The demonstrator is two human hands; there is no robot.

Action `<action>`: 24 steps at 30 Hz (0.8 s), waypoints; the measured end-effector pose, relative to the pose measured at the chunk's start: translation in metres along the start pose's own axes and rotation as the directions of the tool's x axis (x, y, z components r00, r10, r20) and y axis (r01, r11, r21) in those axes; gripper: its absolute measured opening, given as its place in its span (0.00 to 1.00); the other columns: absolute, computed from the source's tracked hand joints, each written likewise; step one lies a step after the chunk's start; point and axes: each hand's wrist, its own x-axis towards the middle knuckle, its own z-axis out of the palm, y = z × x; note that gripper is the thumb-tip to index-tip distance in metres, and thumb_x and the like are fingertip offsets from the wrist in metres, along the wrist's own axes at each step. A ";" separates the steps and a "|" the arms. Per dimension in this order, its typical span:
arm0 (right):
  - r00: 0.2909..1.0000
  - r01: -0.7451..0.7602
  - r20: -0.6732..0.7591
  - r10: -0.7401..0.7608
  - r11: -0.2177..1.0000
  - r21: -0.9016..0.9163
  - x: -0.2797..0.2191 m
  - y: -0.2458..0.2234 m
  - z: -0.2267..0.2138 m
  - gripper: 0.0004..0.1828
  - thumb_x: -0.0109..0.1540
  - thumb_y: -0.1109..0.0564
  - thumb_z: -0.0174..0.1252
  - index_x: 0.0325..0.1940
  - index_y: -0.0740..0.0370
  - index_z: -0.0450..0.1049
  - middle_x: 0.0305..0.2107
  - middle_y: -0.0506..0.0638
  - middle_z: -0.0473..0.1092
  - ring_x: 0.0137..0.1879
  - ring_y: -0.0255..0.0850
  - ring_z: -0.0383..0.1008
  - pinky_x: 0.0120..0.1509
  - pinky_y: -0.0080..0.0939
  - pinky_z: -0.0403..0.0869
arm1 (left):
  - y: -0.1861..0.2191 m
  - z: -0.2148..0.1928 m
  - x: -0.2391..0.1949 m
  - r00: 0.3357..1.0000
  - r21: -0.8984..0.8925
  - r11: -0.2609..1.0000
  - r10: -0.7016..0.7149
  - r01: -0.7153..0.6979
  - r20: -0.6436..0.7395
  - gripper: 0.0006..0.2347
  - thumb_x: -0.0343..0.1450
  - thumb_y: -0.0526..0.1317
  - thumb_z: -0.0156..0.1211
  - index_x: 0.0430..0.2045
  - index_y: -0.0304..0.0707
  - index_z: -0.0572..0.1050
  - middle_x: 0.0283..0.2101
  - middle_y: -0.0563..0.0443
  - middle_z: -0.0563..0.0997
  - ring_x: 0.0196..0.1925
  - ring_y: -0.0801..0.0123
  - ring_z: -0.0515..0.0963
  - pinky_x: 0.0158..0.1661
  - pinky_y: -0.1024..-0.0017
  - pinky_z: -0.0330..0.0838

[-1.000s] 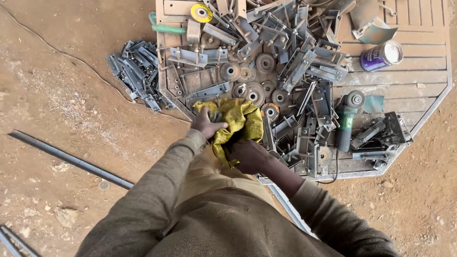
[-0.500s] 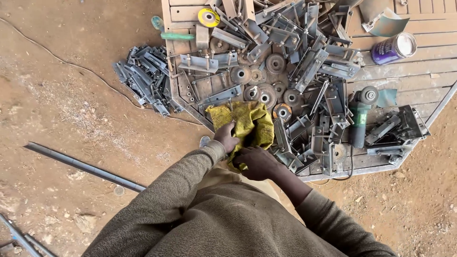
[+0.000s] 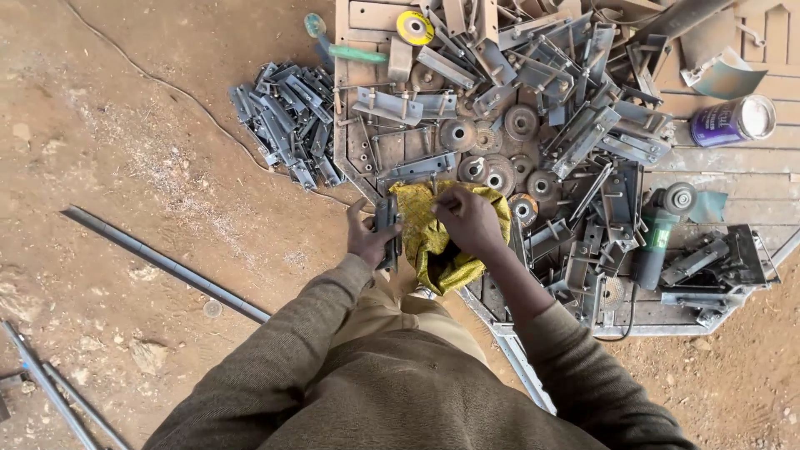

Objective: Grinding the edges of metal components using an angle grinder, followed by inspection and cleaning with a cloth.

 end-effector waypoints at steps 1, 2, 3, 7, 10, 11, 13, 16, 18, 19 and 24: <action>1.000 0.010 0.009 -0.010 1.000 -0.005 0.014 -0.010 0.005 0.11 0.62 0.46 0.61 0.45 0.50 0.78 0.37 0.47 0.79 0.48 0.48 0.80 0.51 0.55 0.77 | 0.011 -0.004 -0.009 1.000 -0.008 1.000 0.003 -0.003 -0.011 0.47 0.60 0.37 0.80 0.69 0.43 0.48 0.42 0.39 0.78 0.43 0.55 0.81 0.42 0.61 0.78; 0.998 0.056 0.001 -0.056 0.998 0.028 0.029 -0.020 0.011 0.10 0.64 0.48 0.59 0.45 0.53 0.77 0.35 0.49 0.78 0.47 0.49 0.81 0.50 0.56 0.77 | 0.022 -0.008 -0.018 0.997 0.002 0.997 -0.071 0.071 -0.004 0.45 0.60 0.40 0.81 0.68 0.34 0.53 0.45 0.37 0.79 0.47 0.55 0.80 0.44 0.58 0.77; 0.995 0.104 -0.003 -0.104 0.992 0.067 0.043 -0.032 0.020 0.09 0.66 0.51 0.57 0.45 0.56 0.77 0.34 0.50 0.78 0.46 0.51 0.81 0.49 0.57 0.77 | 0.033 -0.015 -0.028 0.989 0.015 0.989 -0.146 0.146 -0.004 0.44 0.60 0.43 0.81 0.67 0.25 0.57 0.49 0.35 0.79 0.51 0.54 0.79 0.46 0.55 0.76; 0.984 0.174 0.045 -0.171 0.983 -0.059 0.114 -0.035 0.093 0.08 0.66 0.55 0.57 0.47 0.59 0.76 0.36 0.56 0.76 0.42 0.56 0.80 0.41 0.59 0.80 | 0.062 -0.047 -0.066 0.980 -0.103 0.975 -0.199 0.196 -0.017 0.41 0.65 0.44 0.77 0.68 0.26 0.55 0.53 0.34 0.76 0.53 0.52 0.77 0.49 0.50 0.74; 0.991 0.123 0.079 -0.104 0.951 -0.283 0.140 -0.047 0.124 0.09 0.65 0.56 0.55 0.47 0.59 0.77 0.41 0.57 0.76 0.40 0.55 0.81 0.40 0.55 0.81 | 0.070 -0.062 -0.086 0.978 -0.196 0.962 -0.202 0.188 -0.053 0.34 0.69 0.38 0.70 0.67 0.29 0.55 0.50 0.40 0.73 0.50 0.57 0.72 0.49 0.53 0.70; 0.993 0.118 0.071 -0.097 0.905 -0.408 0.146 -0.052 0.134 0.11 0.65 0.54 0.57 0.49 0.59 0.75 0.45 0.56 0.73 0.43 0.55 0.80 0.42 0.55 0.82 | 0.072 -0.068 -0.092 0.978 -0.202 0.961 -0.203 0.191 -0.042 0.29 0.70 0.36 0.67 0.64 0.31 0.58 0.47 0.42 0.73 0.48 0.59 0.72 0.48 0.56 0.69; 0.994 0.109 0.064 -0.088 0.844 -0.525 0.169 -0.041 0.166 0.13 0.64 0.53 0.58 0.51 0.58 0.74 0.49 0.54 0.70 0.45 0.54 0.80 0.43 0.55 0.82 | 0.064 -0.085 -0.096 0.978 -0.207 0.958 -0.208 0.197 -0.030 0.24 0.72 0.35 0.64 0.61 0.33 0.61 0.44 0.44 0.74 0.45 0.61 0.72 0.47 0.58 0.68; 0.993 0.119 0.069 -0.099 0.718 -0.686 0.194 -0.012 0.207 0.14 0.59 0.58 0.63 0.49 0.57 0.74 0.48 0.55 0.68 0.47 0.52 0.80 0.44 0.53 0.82 | 0.058 -0.098 -0.102 0.967 -0.289 0.938 -0.231 0.193 -0.103 0.20 0.72 0.35 0.64 0.57 0.34 0.64 0.41 0.47 0.74 0.42 0.64 0.73 0.44 0.62 0.70; 0.917 0.221 -0.043 -0.396 0.596 -0.772 0.185 -0.017 0.201 0.06 0.55 0.59 0.62 0.36 0.54 0.79 0.41 0.50 0.68 0.36 0.45 0.81 0.34 0.46 0.79 | 0.083 -0.093 -0.117 0.953 -0.349 0.923 -0.240 0.165 -0.186 0.17 0.72 0.32 0.61 0.55 0.32 0.66 0.37 0.48 0.73 0.37 0.65 0.72 0.38 0.65 0.69; 0.916 0.225 -0.041 -0.400 0.594 -0.772 0.177 -0.023 0.193 0.06 0.55 0.59 0.62 0.36 0.54 0.79 0.41 0.50 0.68 0.36 0.45 0.81 0.34 0.46 0.79 | 0.078 -0.097 -0.116 0.953 -0.352 0.922 -0.238 0.161 -0.189 0.17 0.72 0.32 0.61 0.55 0.32 0.66 0.37 0.48 0.73 0.37 0.65 0.72 0.38 0.65 0.69; 0.764 0.391 -0.011 -0.645 0.476 -0.788 0.174 -0.001 0.197 0.07 0.59 0.53 0.64 0.26 0.52 0.75 0.34 0.47 0.68 0.34 0.42 0.77 0.34 0.37 0.75 | 0.067 -0.112 -0.112 0.938 -0.399 0.907 -0.249 0.138 -0.241 0.16 0.71 0.30 0.61 0.52 0.34 0.68 0.34 0.50 0.74 0.34 0.65 0.73 0.34 0.67 0.70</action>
